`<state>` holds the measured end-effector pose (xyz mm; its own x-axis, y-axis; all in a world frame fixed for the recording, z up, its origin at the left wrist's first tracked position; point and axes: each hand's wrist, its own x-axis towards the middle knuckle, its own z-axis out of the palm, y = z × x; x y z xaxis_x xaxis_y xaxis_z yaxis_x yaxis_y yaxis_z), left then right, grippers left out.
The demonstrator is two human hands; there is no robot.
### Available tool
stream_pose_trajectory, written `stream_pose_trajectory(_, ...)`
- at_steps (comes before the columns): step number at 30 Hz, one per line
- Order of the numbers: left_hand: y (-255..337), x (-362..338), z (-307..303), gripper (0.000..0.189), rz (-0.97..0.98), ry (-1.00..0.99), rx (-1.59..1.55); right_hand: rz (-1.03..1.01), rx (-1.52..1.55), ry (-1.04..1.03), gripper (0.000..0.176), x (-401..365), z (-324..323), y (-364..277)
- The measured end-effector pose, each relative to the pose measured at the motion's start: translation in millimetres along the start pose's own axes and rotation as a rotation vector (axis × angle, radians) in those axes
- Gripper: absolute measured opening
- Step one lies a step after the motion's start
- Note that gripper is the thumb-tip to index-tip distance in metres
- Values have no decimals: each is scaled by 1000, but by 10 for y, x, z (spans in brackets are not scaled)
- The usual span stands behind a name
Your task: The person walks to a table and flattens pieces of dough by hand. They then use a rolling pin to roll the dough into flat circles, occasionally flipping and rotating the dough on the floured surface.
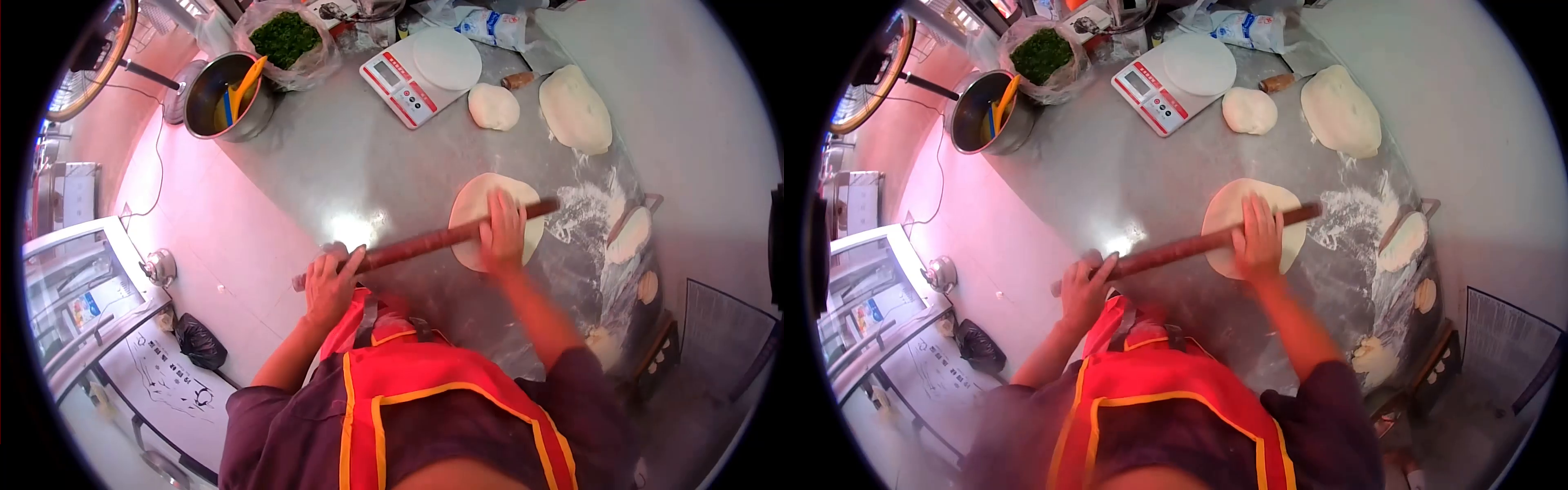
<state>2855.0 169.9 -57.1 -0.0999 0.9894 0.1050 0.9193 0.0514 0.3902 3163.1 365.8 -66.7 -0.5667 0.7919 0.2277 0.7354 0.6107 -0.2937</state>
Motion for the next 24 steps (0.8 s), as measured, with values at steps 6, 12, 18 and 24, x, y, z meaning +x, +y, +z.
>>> stream_pose_trajectory(6,-343,782,-214,49,-111,59,-2,-24,-152,109,56,1609,376,115)
stream_pose_trajectory(12,-11,105,-98,53,-101,-73,-55,-76,-77,-31,61,7,37,137)
stream_pose_trajectory(18,166,-221,-16,52,-106,-57,-87,-91,-104,-72,55,376,-155,140)
stream_pose_trajectory(24,447,-508,81,56,-75,-85,-42,-67,-90,-96,58,90,-31,221)
